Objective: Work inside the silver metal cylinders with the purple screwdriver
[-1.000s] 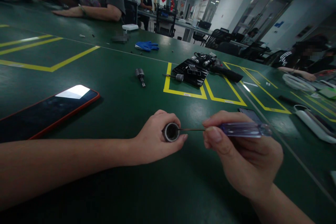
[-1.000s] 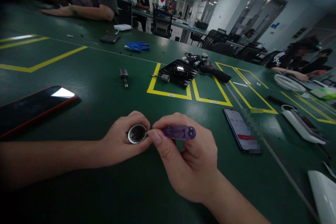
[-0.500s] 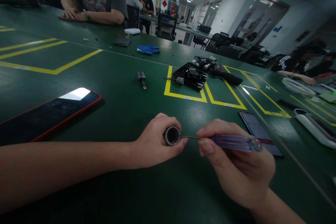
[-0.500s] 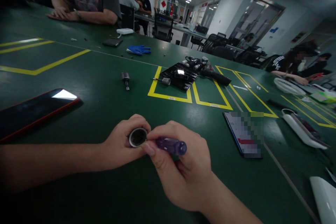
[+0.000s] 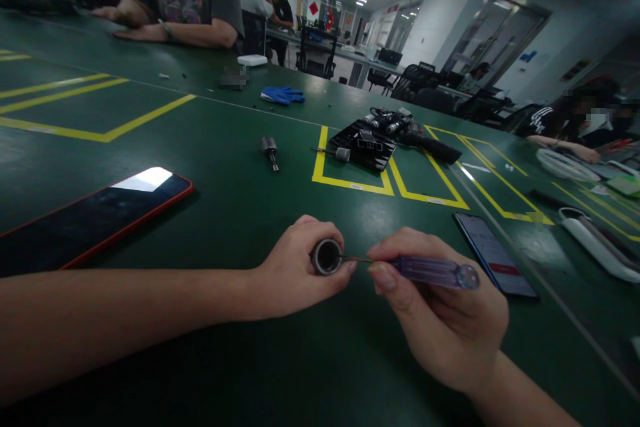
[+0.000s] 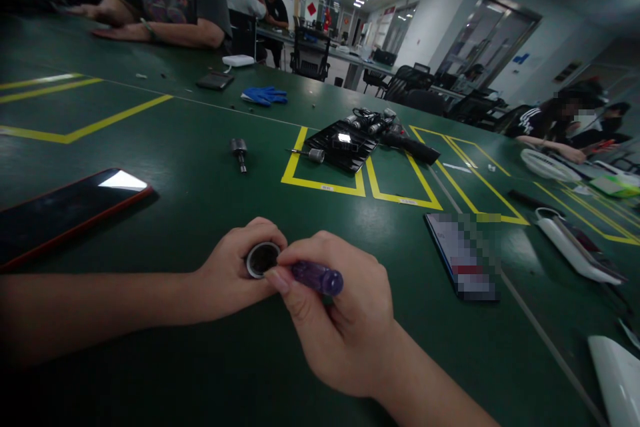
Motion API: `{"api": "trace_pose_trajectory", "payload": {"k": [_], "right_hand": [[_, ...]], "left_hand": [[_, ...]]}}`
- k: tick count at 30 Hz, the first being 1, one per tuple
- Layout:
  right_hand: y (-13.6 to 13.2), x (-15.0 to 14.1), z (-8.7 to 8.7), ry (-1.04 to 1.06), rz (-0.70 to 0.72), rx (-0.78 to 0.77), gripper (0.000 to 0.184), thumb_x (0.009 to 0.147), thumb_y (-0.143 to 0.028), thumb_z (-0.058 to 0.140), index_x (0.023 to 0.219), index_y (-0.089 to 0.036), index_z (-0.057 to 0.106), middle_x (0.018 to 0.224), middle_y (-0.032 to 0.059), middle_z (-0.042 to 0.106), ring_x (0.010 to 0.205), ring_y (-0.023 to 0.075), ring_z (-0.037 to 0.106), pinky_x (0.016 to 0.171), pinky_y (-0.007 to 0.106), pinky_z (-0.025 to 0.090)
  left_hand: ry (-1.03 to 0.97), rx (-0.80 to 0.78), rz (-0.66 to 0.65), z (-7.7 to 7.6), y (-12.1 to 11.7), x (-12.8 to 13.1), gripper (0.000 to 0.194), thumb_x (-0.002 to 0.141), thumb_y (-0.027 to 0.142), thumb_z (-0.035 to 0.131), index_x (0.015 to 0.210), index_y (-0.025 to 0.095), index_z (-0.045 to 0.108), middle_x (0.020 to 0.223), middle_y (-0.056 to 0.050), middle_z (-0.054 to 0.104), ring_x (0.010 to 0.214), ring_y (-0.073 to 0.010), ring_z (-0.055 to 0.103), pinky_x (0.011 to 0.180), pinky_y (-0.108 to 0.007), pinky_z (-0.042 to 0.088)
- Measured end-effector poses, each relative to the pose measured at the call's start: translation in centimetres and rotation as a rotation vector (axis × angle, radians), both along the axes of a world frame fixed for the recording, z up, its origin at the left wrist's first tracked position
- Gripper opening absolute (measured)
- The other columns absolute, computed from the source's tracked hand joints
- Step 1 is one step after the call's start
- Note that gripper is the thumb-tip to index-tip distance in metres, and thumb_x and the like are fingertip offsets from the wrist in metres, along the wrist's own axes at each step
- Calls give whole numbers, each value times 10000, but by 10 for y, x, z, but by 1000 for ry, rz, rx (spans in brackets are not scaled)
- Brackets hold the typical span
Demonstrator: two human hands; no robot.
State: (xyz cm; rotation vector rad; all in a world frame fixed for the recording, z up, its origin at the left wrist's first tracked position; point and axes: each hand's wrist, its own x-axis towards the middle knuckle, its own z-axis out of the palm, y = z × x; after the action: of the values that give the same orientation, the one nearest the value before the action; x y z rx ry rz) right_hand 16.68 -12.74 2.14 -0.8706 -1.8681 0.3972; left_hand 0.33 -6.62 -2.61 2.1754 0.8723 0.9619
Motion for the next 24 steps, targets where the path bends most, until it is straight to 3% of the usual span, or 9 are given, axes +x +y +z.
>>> {"api": "trace_pose_trajectory", "payload": {"k": [24], "right_hand": [[-2, 0, -3, 46, -37, -12, 185, 784, -44, 588, 921, -167, 602, 719, -31, 578, 568, 78, 532, 507, 229, 424]], "left_hand": [[-12, 27, -19, -2, 1, -1, 166, 714, 308, 601, 681, 155, 546, 632, 9, 524, 615, -129, 491, 565, -240, 385]]}}
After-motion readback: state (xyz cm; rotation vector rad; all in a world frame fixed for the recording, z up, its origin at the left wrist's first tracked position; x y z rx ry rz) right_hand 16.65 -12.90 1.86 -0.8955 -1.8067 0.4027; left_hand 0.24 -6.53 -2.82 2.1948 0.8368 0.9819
